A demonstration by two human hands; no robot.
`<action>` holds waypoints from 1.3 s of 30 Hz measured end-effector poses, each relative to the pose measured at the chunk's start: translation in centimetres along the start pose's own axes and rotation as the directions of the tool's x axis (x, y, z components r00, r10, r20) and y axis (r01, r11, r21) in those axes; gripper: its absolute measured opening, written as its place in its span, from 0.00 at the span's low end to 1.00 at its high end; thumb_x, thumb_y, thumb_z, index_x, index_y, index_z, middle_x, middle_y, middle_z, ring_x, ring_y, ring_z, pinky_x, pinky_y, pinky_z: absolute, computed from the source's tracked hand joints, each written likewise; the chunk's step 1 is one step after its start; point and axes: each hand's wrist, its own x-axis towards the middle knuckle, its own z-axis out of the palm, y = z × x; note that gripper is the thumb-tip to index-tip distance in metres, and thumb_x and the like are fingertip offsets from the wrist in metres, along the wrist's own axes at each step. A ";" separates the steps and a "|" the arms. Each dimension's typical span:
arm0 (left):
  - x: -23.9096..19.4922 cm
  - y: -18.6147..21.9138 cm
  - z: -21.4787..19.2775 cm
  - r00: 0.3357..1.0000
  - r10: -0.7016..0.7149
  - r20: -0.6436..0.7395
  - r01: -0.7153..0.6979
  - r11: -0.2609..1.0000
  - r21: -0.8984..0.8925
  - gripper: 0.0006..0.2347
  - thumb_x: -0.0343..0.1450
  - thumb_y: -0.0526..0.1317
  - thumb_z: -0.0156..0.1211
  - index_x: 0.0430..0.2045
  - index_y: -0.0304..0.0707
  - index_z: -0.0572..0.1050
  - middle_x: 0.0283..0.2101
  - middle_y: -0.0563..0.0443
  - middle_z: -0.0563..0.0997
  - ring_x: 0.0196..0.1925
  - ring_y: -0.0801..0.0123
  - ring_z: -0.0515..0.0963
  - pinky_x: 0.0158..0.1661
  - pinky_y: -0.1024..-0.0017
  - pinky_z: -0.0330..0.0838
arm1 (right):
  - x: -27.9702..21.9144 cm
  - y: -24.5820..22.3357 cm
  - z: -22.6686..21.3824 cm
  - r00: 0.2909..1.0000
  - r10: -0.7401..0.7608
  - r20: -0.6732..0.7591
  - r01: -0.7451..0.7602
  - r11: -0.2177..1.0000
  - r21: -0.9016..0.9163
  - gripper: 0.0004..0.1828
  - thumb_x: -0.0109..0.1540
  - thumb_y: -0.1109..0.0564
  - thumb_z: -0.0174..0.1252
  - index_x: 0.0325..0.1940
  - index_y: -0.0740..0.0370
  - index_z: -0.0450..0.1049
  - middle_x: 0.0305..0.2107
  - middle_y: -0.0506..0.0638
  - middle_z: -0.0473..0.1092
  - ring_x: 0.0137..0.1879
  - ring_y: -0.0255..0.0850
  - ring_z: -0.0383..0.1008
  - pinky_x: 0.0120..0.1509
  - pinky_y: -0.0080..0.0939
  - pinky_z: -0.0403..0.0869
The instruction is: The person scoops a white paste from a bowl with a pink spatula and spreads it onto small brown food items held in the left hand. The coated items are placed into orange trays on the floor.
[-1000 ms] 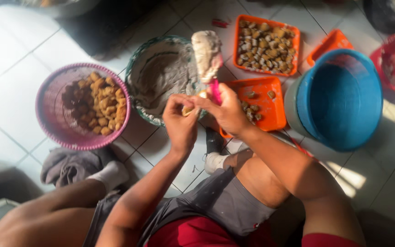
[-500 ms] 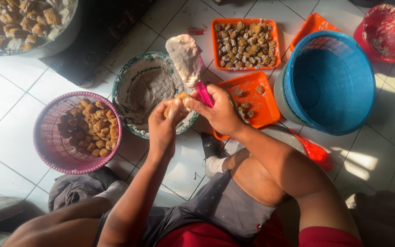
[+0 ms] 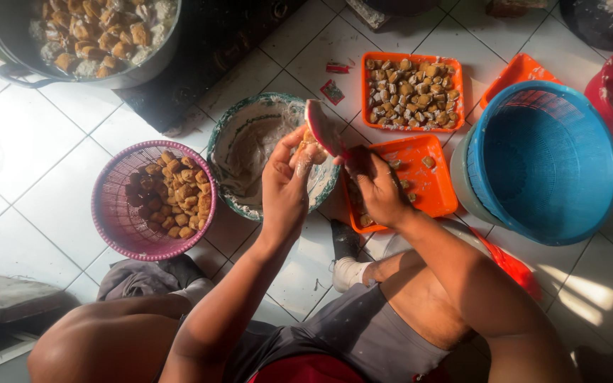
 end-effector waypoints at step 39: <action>0.2 4.0 -2.9 0.938 0.326 0.116 -0.320 0.690 0.649 0.13 0.71 0.30 0.64 0.50 0.32 0.77 0.53 0.50 0.81 0.60 0.66 0.78 0.73 0.59 0.54 | -0.7 0.2 -1.1 0.869 0.470 0.152 -0.490 0.781 0.386 0.12 0.71 0.52 0.52 0.51 0.63 0.74 0.37 0.41 0.68 0.42 0.27 0.67 0.47 0.28 0.66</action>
